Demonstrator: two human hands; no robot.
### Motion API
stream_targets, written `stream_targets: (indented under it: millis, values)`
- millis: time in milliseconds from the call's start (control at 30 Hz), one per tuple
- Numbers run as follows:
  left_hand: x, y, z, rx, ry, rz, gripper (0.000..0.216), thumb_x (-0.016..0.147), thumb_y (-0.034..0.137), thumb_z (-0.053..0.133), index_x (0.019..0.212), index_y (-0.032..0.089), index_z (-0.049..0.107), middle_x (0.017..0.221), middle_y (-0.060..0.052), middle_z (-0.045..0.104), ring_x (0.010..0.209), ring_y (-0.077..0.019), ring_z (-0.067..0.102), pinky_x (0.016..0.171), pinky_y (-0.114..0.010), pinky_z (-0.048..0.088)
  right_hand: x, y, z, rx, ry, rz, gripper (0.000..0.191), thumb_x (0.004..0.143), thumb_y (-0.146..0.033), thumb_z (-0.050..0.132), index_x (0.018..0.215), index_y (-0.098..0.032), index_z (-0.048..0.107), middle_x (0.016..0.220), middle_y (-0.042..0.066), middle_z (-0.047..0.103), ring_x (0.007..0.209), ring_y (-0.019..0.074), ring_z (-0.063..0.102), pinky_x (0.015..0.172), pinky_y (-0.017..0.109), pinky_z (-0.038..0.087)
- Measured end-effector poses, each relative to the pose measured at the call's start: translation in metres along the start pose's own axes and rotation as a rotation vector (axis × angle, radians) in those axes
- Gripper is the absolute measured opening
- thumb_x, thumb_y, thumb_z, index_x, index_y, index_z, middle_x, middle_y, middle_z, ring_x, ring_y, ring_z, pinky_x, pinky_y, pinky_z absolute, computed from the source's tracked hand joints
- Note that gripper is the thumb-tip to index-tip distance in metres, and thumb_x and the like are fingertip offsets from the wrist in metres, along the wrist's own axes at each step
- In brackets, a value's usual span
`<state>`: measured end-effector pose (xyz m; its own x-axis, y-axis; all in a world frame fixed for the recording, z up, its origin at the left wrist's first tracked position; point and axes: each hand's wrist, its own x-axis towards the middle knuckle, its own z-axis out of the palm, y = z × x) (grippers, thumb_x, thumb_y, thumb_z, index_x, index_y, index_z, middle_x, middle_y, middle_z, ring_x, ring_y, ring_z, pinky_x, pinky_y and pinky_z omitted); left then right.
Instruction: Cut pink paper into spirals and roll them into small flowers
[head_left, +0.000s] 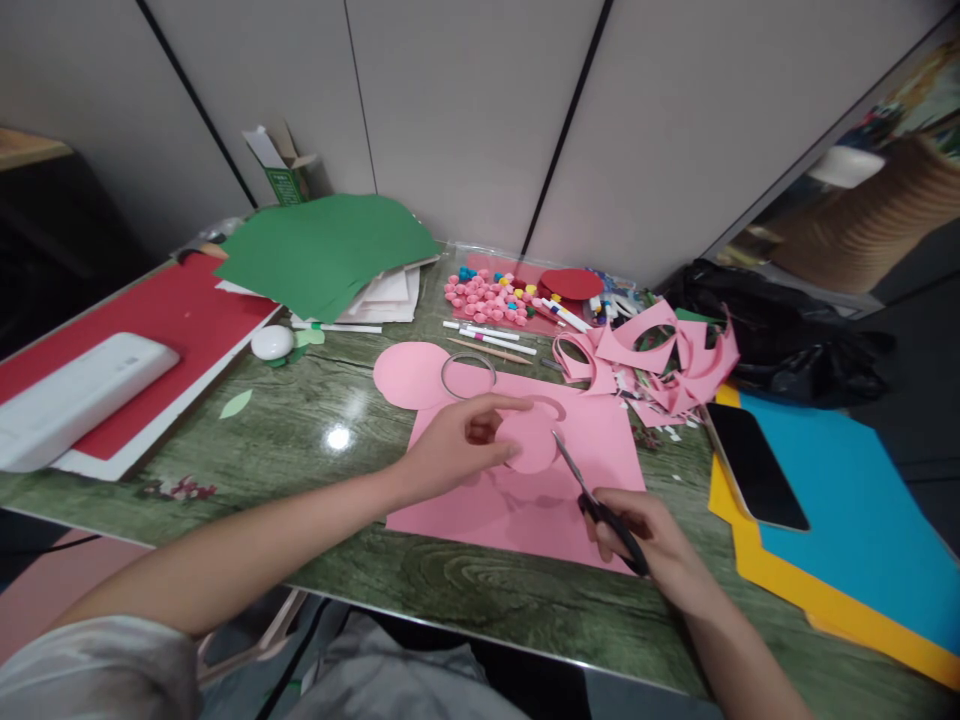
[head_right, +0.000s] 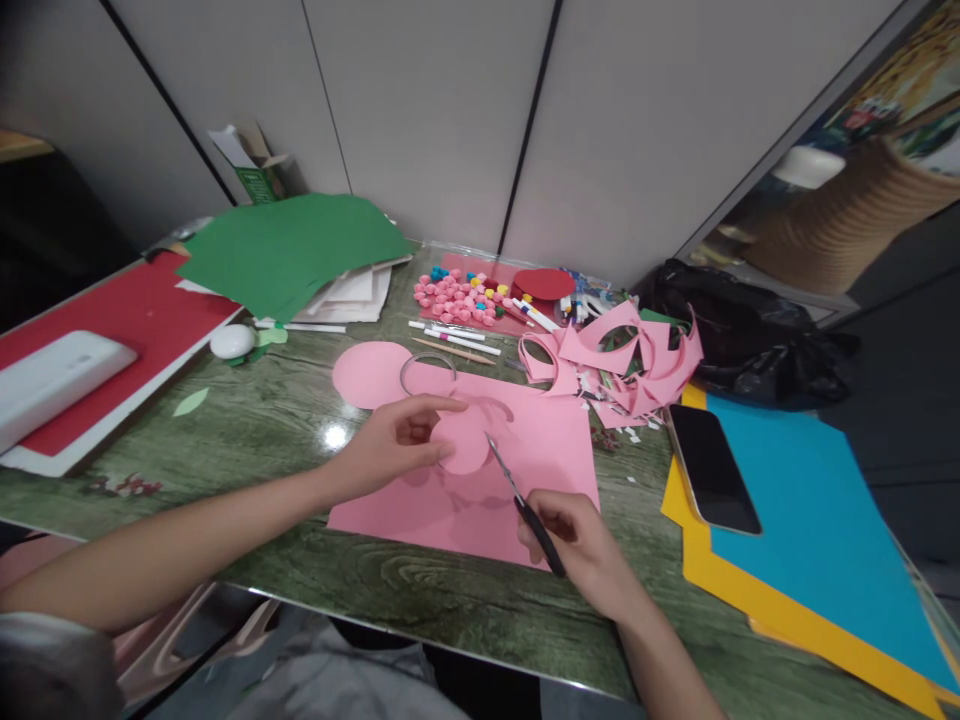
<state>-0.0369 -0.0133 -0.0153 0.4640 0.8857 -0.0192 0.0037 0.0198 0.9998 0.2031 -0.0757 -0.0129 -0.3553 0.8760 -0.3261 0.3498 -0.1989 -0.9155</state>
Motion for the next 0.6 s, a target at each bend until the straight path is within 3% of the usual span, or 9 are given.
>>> stream_targets:
  millis: [600]
  values:
    - [0.0001, 0.0016, -0.0003, 0.079, -0.064, 0.011, 0.042, 0.071, 0.015, 0.058, 0.113, 0.021, 0.060, 0.085, -0.001, 0.051, 0.068, -0.0084, 0.043, 0.062, -0.022, 0.040, -0.0016, -0.0019, 0.0008, -0.017, -0.033, -0.029, 0.038, 0.077, -0.051, 0.054, 0.063, -0.016, 0.049, 0.056, -0.001, 0.046, 0.054, 0.0112, 0.042, 0.050, 0.023, 0.032]
